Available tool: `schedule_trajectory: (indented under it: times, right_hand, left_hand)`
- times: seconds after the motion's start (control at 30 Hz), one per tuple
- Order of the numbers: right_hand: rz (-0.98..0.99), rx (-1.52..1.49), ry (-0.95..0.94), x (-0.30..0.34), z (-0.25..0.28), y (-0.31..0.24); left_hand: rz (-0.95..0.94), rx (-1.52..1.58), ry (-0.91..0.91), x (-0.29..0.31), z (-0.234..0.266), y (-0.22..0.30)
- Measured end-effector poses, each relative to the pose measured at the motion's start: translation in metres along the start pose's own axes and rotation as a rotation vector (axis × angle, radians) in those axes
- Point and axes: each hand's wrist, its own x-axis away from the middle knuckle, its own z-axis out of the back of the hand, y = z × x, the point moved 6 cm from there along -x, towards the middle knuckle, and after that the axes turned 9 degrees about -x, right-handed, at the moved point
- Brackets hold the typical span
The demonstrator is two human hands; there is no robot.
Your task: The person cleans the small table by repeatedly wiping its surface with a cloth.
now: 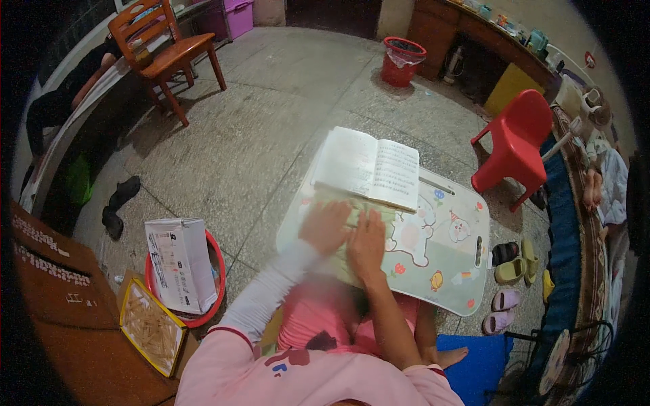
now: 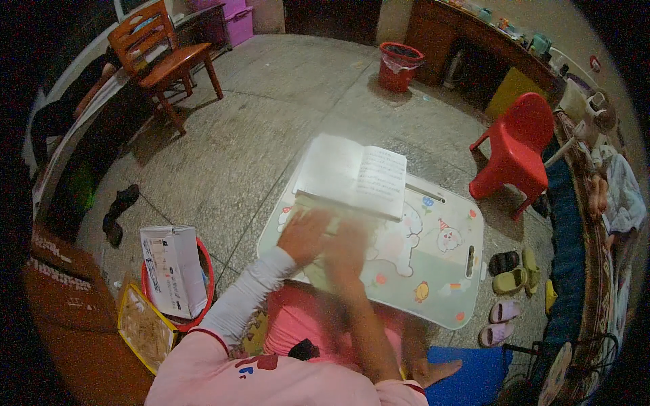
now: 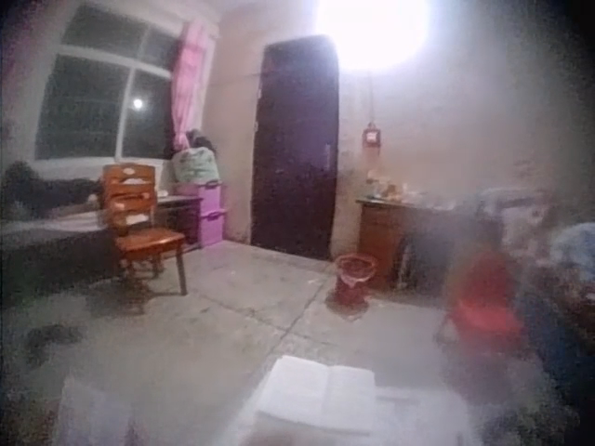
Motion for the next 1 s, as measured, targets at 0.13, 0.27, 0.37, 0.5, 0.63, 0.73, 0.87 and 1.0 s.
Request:
schedule_trajectory:
  times: [0.13, 0.27, 0.37, 0.5, 0.63, 0.73, 0.87, 1.0]
  right_hand:
    - [0.246, 0.118, 0.100, 0.001, -0.014, -0.033]
    - [0.170, -0.045, -0.107, 0.004, -0.029, -0.041]
    - [0.340, 0.014, 0.013, 0.019, -0.040, -0.032]
    - [0.367, 0.010, -0.038, 0.035, -0.030, -0.040]
    - [0.289, 0.012, -0.093, 0.051, -0.017, -0.023]
    - [0.255, 0.057, -0.050, 0.062, 0.007, -0.013]
    - [0.062, 0.017, -0.197, 0.072, 0.040, 0.012]
    - [0.102, 0.161, -0.015, 0.087, 0.082, 0.049]
  left_hand:
    - [0.195, 0.071, -0.107, 0.020, 0.016, -0.022]
    - [0.248, 0.116, -0.146, 0.041, 0.022, -0.027]
    - [0.186, -0.127, -0.134, 0.058, 0.014, -0.020]
    - [0.231, -0.186, -0.034, 0.078, -0.012, -0.018]
    - [0.258, -0.197, -0.120, 0.082, -0.021, 0.005]
    - [0.239, -0.065, -0.047, 0.074, -0.025, 0.024]
    - [0.227, -0.048, -0.159, 0.053, -0.047, 0.058]
    - [0.028, 0.000, -0.067, 0.021, -0.051, 0.108]
